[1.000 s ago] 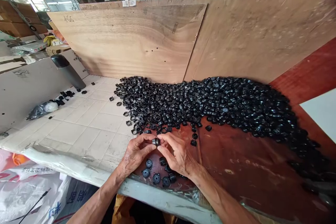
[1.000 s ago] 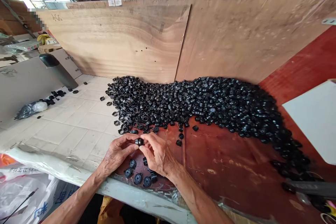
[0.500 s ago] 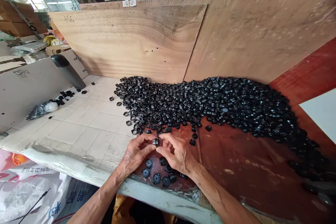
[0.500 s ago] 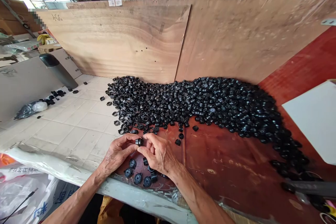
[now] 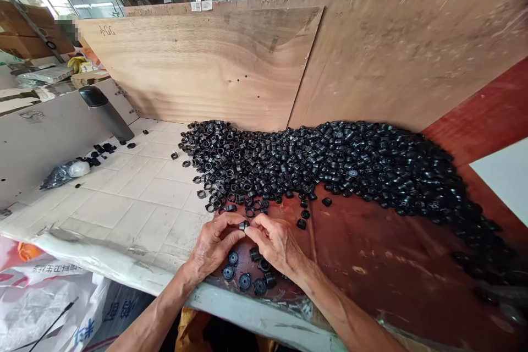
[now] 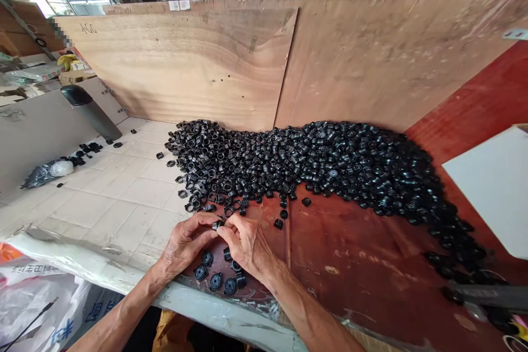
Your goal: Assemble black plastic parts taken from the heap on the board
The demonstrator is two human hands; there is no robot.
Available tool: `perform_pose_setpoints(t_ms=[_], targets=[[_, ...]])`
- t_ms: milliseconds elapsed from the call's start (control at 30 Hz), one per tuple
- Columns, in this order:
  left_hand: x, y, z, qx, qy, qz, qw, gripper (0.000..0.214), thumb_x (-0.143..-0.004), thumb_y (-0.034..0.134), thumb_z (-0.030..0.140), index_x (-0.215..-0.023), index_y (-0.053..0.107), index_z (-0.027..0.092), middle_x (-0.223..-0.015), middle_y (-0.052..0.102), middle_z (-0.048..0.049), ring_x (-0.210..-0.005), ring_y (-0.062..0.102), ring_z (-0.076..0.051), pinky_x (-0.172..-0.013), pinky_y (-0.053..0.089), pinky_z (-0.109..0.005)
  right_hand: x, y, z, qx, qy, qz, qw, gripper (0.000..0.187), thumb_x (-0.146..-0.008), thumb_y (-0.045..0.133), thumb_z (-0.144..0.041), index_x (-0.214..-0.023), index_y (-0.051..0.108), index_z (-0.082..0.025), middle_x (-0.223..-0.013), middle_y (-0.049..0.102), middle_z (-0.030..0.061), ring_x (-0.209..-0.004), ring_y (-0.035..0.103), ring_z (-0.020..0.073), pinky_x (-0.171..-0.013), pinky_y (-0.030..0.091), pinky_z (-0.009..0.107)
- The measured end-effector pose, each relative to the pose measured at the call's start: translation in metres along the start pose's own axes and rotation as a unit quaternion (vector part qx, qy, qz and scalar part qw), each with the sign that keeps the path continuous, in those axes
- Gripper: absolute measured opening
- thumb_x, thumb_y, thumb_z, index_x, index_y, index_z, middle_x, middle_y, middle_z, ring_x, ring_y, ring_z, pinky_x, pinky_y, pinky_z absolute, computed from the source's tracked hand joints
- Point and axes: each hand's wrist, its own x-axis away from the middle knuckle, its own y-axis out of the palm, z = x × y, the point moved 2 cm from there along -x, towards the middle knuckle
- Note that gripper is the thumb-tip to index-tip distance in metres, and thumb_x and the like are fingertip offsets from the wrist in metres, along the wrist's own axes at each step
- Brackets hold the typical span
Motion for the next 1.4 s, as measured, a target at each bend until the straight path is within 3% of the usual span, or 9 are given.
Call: perform_pose_setpoints(t_ms=[167,333,433,533,633,733,1067,1233,1400], targets=[[0.001,0.002,-0.003,0.061,-0.051,-0.035,0.996,0.025,-0.092,0.074,0.040,-0.109,0.075,0.022,-0.099,0.078,-0.0045,-0.078,0.072,-0.019,-0.074,0.058,-0.030,0.000,-0.001,-0.006,-0.012,-0.039,0.007,0.999,0.007,-0.094,0.058,-0.022,-0.096,0.065,-0.022,-0.082,0.068,0.0029,-0.072,0.065,0.0178,-0.069,0.052,0.028],[0.000,0.000,0.010,-0.040,-0.004,-0.093,0.995,0.018,-0.093,0.072,0.034,-0.105,0.076,0.021,-0.094,0.076,-0.0045,-0.080,0.068,-0.018,-0.072,0.053,-0.028,0.001,0.000,0.004,-0.089,0.125,-0.079,0.985,0.005,-0.090,0.061,-0.022,-0.085,0.060,-0.021,-0.062,0.061,-0.0042,-0.052,0.060,0.0139,-0.051,0.044,0.022],[-0.001,0.001,0.013,-0.092,-0.031,-0.149,0.984,0.016,-0.091,0.074,0.035,-0.091,0.076,0.019,-0.079,0.071,-0.0017,-0.065,0.060,-0.015,-0.058,0.045,-0.024,-0.002,-0.008,0.014,0.012,0.089,-0.039,0.995,0.018,-0.090,0.063,-0.023,-0.073,0.058,-0.021,-0.063,0.061,-0.0024,-0.053,0.057,0.0139,-0.052,0.041,0.024],[-0.004,0.000,0.010,-0.173,-0.027,-0.053,0.983,0.025,-0.092,0.073,0.038,-0.077,0.069,0.019,-0.068,0.062,0.0014,-0.060,0.055,-0.013,-0.057,0.042,-0.025,-0.005,-0.016,0.027,0.133,0.027,0.073,0.988,0.008,-0.086,0.064,-0.015,-0.083,0.060,-0.021,-0.068,0.060,-0.0007,-0.061,0.058,0.0172,-0.061,0.044,0.028],[-0.006,0.000,0.000,-0.240,0.011,0.029,0.970,0.016,-0.088,0.077,0.035,-0.093,0.071,0.021,-0.074,0.060,0.0023,-0.063,0.056,-0.015,-0.060,0.047,-0.026,-0.006,-0.015,0.037,0.180,0.009,0.083,0.980,0.022,-0.083,0.066,-0.011,-0.103,0.064,-0.020,-0.084,0.063,0.0028,-0.072,0.062,0.0197,-0.068,0.049,0.030],[-0.009,0.003,-0.012,-0.279,0.054,0.032,0.958,0.029,-0.088,0.078,0.027,-0.116,0.070,0.026,-0.092,0.063,-0.0005,-0.073,0.063,-0.017,-0.067,0.054,-0.028,-0.006,-0.008,0.041,0.213,0.011,0.034,0.976,0.026,-0.086,0.065,-0.008,-0.108,0.066,-0.021,-0.096,0.063,0.0052,-0.077,0.064,0.0198,-0.071,0.050,0.030],[-0.007,0.006,-0.008,-0.340,0.106,0.001,0.935,0.020,-0.090,0.065,0.011,-0.106,0.063,0.023,-0.099,0.071,-0.0029,-0.089,0.070,-0.022,-0.081,0.057,-0.035,-0.007,-0.007,0.052,0.242,0.019,0.043,0.969,0.014,-0.089,0.067,-0.011,-0.097,0.061,-0.020,-0.086,0.062,0.0037,-0.070,0.059,0.0201,-0.068,0.046,0.031],[-0.006,0.006,-0.006,-0.331,0.102,0.017,0.938,0.016,-0.090,0.065,0.016,-0.105,0.064,0.022,-0.090,0.067,-0.0021,-0.078,0.068,-0.019,-0.072,0.056,-0.032,-0.008,-0.009,0.042,0.136,-0.001,0.053,0.989,0.011,-0.085,0.067,-0.011,-0.088,0.065,-0.021,-0.090,0.062,0.0037,-0.072,0.060,0.0177,-0.068,0.049,0.029],[-0.005,0.004,-0.004,-0.276,0.114,0.044,0.953,0.020,-0.087,0.066,0.013,-0.104,0.066,0.022,-0.095,0.068,-0.0023,-0.083,0.068,-0.018,-0.075,0.056,-0.030,-0.008,-0.002,0.028,-0.041,0.053,0.008,0.998,0.013,-0.086,0.071,-0.020,-0.099,0.069,-0.021,-0.085,0.065,0.0004,-0.070,0.063,0.0161,-0.061,0.052,0.025]])
